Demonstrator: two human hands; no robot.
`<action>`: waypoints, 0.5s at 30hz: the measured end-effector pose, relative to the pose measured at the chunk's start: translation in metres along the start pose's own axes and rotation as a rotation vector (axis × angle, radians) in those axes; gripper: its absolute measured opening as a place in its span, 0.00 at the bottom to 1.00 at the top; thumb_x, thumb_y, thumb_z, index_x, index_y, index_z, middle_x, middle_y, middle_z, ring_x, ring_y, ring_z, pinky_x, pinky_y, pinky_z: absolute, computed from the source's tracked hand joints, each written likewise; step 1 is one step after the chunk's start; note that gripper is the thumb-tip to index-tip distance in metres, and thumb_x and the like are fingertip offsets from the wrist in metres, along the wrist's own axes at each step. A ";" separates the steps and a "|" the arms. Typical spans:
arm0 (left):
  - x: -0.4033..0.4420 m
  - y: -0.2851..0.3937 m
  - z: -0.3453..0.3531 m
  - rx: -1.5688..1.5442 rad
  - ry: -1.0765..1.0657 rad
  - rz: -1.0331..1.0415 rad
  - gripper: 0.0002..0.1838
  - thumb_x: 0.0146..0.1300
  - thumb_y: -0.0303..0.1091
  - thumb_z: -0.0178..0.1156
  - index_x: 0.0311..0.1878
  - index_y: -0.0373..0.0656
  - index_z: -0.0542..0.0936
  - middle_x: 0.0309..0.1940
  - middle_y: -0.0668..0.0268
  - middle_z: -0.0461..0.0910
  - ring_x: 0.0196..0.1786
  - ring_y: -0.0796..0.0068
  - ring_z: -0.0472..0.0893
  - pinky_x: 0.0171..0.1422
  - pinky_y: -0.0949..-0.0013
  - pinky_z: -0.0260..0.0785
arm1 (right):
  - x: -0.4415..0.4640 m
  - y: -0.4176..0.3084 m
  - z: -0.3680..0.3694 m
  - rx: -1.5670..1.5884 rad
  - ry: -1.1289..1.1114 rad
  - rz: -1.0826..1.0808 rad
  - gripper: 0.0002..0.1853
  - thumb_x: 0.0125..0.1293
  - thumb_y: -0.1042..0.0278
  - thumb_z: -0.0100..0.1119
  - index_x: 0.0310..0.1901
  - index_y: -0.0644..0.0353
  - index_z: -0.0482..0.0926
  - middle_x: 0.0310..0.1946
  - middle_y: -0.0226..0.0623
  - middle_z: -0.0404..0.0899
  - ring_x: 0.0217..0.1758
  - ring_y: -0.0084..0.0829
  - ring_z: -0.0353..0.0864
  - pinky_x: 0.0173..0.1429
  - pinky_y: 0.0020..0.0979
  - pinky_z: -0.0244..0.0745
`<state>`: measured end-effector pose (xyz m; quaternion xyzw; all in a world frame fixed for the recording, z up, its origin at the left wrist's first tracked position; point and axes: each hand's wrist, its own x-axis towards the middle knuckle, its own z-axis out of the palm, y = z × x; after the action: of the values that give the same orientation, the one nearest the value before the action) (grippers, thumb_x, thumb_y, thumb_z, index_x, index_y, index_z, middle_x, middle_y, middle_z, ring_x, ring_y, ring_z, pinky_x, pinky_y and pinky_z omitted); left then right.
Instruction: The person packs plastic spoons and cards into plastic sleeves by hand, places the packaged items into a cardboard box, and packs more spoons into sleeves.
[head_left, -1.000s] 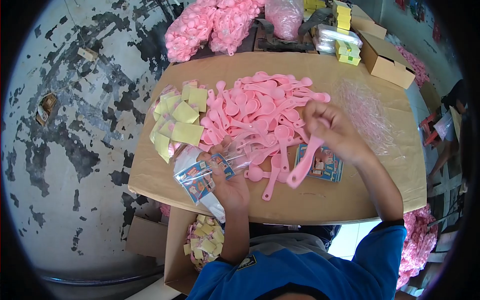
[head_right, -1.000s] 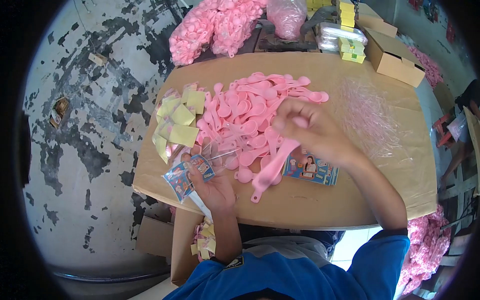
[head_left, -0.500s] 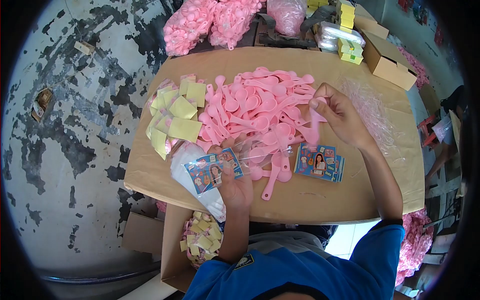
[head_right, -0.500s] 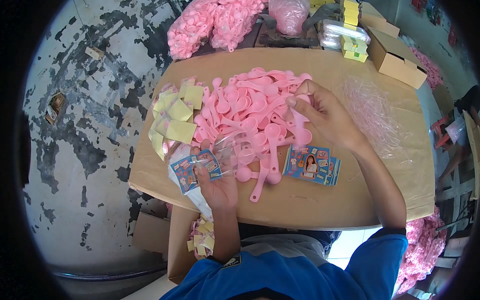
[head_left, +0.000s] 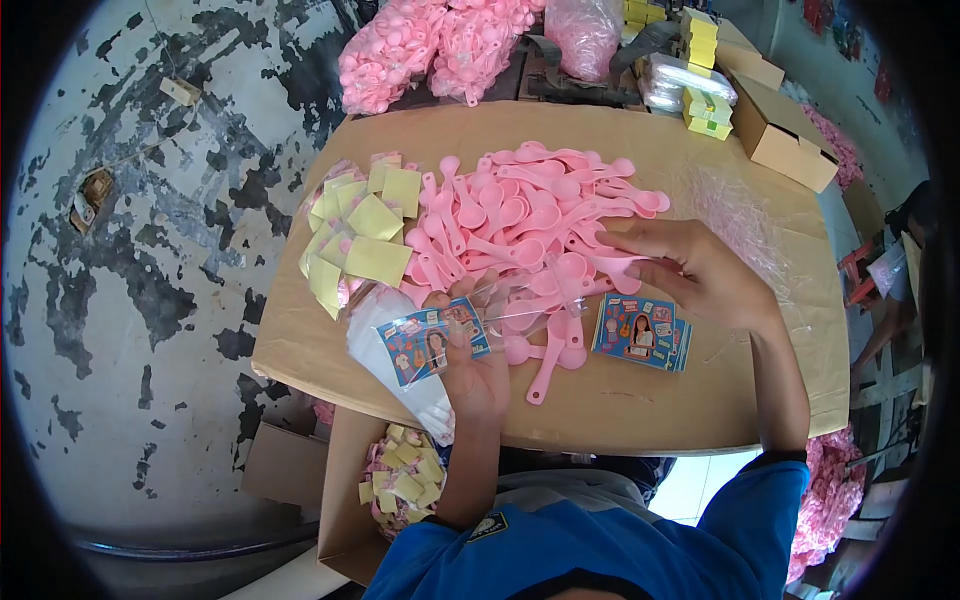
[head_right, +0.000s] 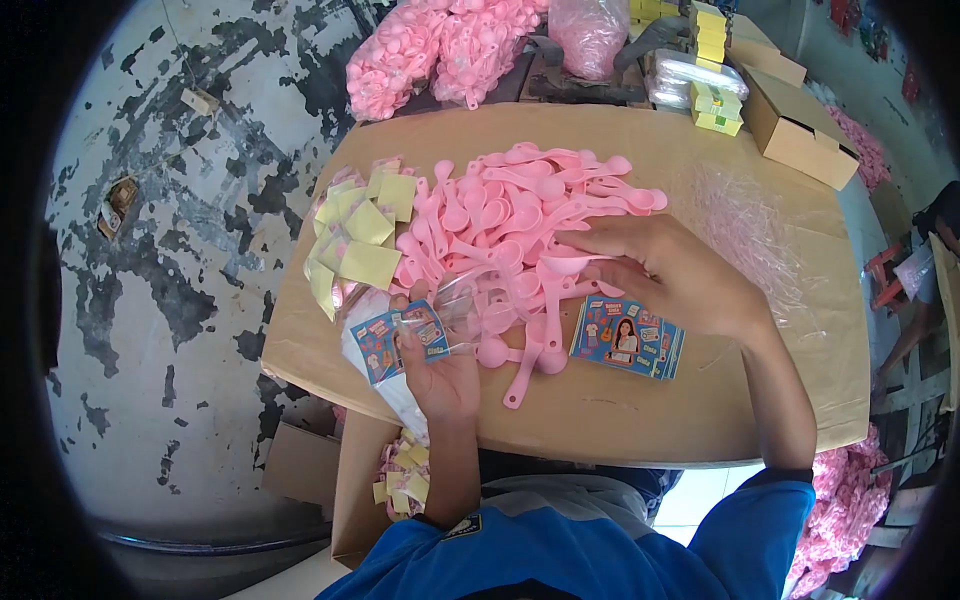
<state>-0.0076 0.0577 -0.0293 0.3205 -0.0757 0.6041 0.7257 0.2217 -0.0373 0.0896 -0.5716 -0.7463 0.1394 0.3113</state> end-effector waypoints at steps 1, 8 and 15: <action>0.000 0.000 0.000 -0.022 0.008 -0.004 0.21 0.70 0.32 0.56 0.64 0.43 0.65 0.64 0.55 0.70 0.71 0.52 0.66 0.75 0.45 0.59 | -0.001 -0.006 0.002 0.057 0.022 0.052 0.22 0.67 0.75 0.58 0.63 0.63 0.72 0.51 0.47 0.80 0.45 0.34 0.83 0.50 0.34 0.78; -0.002 -0.002 0.005 -0.079 0.078 -0.035 0.21 0.70 0.32 0.56 0.64 0.42 0.66 0.63 0.54 0.72 0.68 0.58 0.69 0.74 0.43 0.60 | -0.001 -0.013 0.013 0.126 0.057 0.015 0.26 0.64 0.81 0.59 0.65 0.64 0.71 0.49 0.49 0.81 0.49 0.33 0.83 0.52 0.31 0.78; 0.000 -0.008 0.013 -0.030 0.017 -0.004 0.20 0.70 0.33 0.57 0.63 0.42 0.67 0.66 0.53 0.69 0.68 0.58 0.70 0.74 0.45 0.62 | -0.001 -0.008 0.002 0.241 0.040 0.037 0.26 0.62 0.79 0.63 0.63 0.60 0.74 0.42 0.41 0.84 0.45 0.28 0.84 0.48 0.30 0.77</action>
<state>0.0037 0.0503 -0.0224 0.3044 -0.0781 0.6040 0.7324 0.2139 -0.0408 0.0922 -0.5464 -0.7070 0.2224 0.3901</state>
